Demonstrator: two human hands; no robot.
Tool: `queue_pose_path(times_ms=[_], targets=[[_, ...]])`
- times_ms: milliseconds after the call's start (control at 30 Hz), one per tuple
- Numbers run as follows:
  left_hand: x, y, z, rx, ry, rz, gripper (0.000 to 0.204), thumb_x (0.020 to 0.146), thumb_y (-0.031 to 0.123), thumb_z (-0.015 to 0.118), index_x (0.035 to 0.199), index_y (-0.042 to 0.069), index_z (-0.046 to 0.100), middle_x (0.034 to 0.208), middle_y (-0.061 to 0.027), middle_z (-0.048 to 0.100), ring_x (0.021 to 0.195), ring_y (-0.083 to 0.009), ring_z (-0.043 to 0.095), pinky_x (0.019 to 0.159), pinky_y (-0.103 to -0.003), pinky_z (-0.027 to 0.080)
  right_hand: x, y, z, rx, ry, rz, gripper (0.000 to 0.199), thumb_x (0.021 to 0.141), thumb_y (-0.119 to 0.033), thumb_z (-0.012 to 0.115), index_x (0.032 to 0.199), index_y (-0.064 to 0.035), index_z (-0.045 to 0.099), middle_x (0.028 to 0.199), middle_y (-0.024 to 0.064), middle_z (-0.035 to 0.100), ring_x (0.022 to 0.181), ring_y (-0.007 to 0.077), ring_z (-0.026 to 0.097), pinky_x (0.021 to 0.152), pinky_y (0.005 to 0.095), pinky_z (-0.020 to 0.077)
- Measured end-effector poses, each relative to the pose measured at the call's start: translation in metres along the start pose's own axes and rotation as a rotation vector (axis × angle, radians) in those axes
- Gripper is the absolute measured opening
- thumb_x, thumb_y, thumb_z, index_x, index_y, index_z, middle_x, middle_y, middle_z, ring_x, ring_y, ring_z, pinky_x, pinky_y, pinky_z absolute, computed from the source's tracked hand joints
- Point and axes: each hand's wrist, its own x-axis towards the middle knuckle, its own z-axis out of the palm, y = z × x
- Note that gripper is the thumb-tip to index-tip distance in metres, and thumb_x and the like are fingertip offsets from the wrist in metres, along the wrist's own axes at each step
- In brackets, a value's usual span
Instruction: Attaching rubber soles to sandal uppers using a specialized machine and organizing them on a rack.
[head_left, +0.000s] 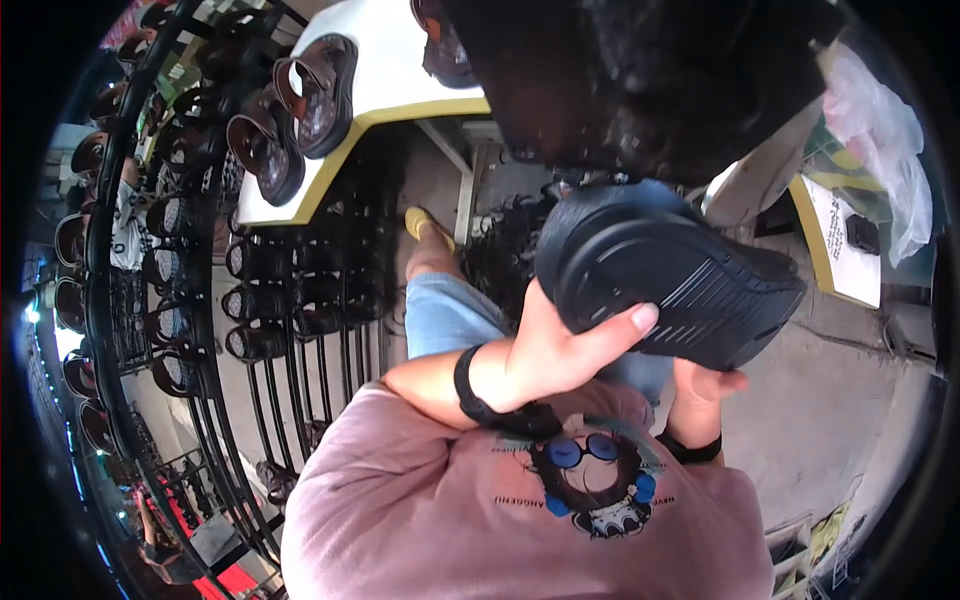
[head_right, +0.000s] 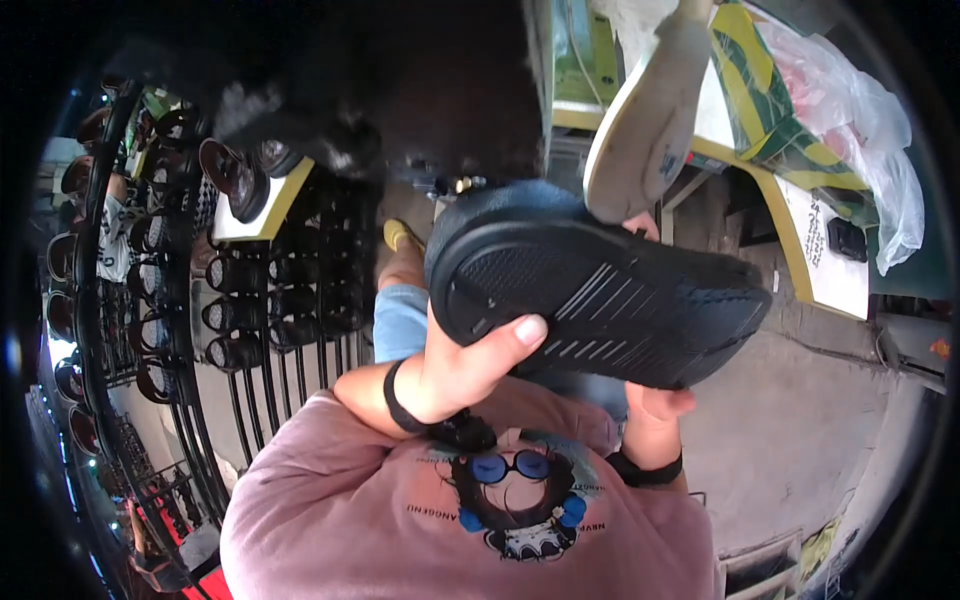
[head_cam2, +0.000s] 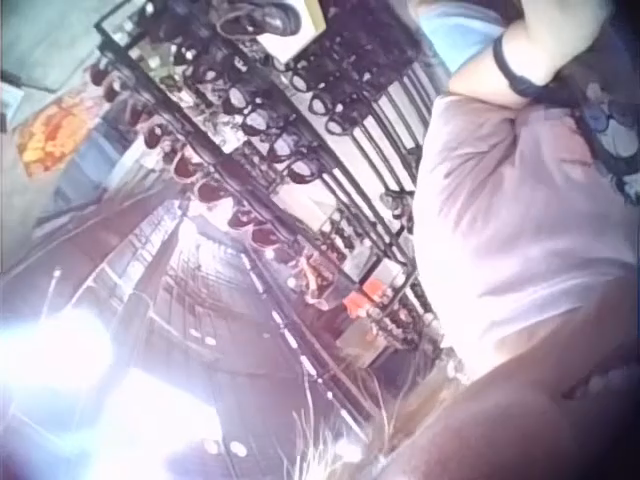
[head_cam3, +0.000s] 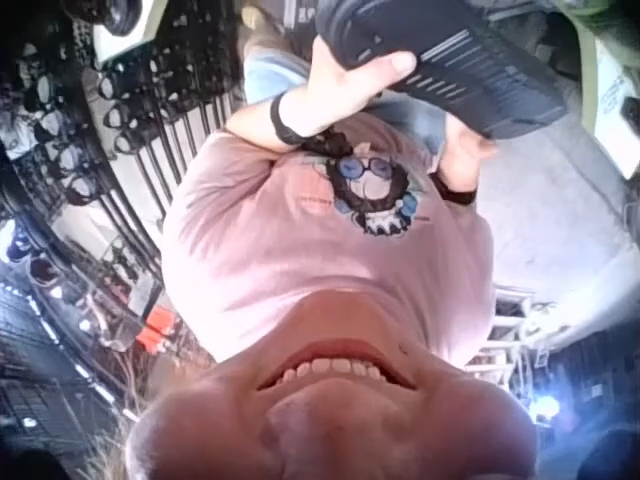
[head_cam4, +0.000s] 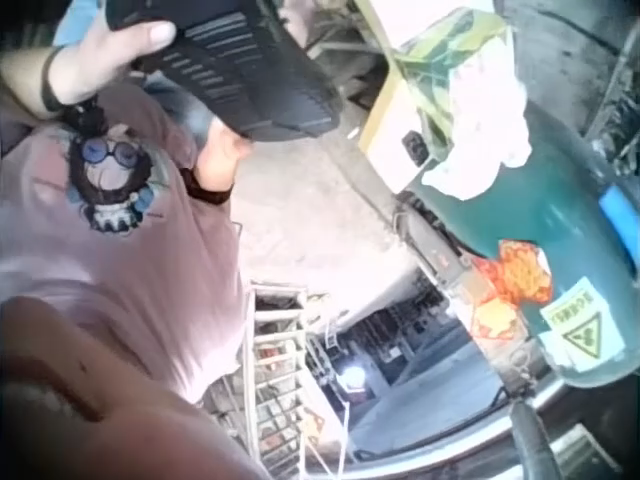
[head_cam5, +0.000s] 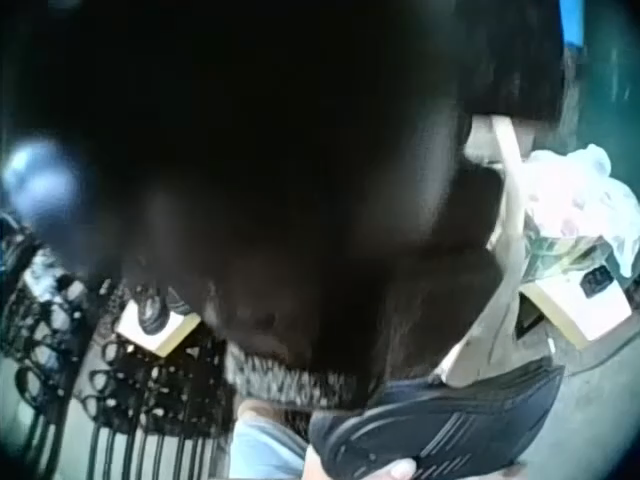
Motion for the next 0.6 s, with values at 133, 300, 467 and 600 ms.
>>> queue_pose_path(times_ms=[133, 300, 467, 600], targets=[[0.0, -0.002, -0.003, -0.201, 0.095, -0.069, 0.052, 0.084, 0.005, 0.064, 0.132, -0.005, 0.047, 0.123, -0.0141, 0.06, 0.116, -0.0218, 0.057, 0.101, -0.037, 0.044, 0.01, -0.006, -0.013, 0.28, -0.071, -0.14, 0.067, 0.083, -0.027, 0.072, 0.137, 0.0, 0.042, 0.14, 0.0172, 0.044, 0.126, 0.0323, 0.043, 0.108, 0.0485, 0.0298], [-0.004, -0.005, -0.019, -0.333, 0.154, -0.018, 0.051, 0.084, 0.012, 0.063, 0.13, -0.005, 0.049, 0.122, -0.0152, 0.061, 0.114, -0.0242, 0.059, 0.101, -0.038, 0.045, 0.026, -0.011, -0.01, 0.0, 0.285, -0.201, 0.071, 0.086, -0.027, 0.064, 0.146, -0.0005, 0.035, 0.152, 0.0176, 0.035, 0.14, 0.0354, 0.032, 0.117, 0.0536, 0.0184], [-0.018, -0.021, -0.073, -0.421, 0.358, 0.031, 0.054, 0.077, 0.025, 0.068, 0.123, 0.0, 0.056, 0.113, -0.0154, 0.066, 0.104, -0.0297, 0.065, 0.092, -0.042, 0.053, 0.043, -0.01, 0.01, -0.078, 0.025, -0.016, 0.065, 0.08, 0.007, 0.059, 0.142, -0.0074, 0.043, 0.142, 0.0138, 0.049, 0.133, 0.0326, 0.043, 0.114, 0.0535, 0.0294], [-0.022, -0.021, -0.127, -0.453, 0.331, 0.114, 0.059, 0.075, 0.029, 0.068, 0.125, 0.001, 0.057, 0.119, -0.0161, 0.065, 0.107, -0.0329, 0.063, 0.097, -0.046, 0.05, 0.055, 0.021, 0.034, -0.071, -0.069, 0.113, 0.065, 0.08, 0.009, 0.059, 0.141, -0.0065, 0.043, 0.137, 0.0115, 0.053, 0.132, 0.031, 0.044, 0.112, 0.0517, 0.0335]])
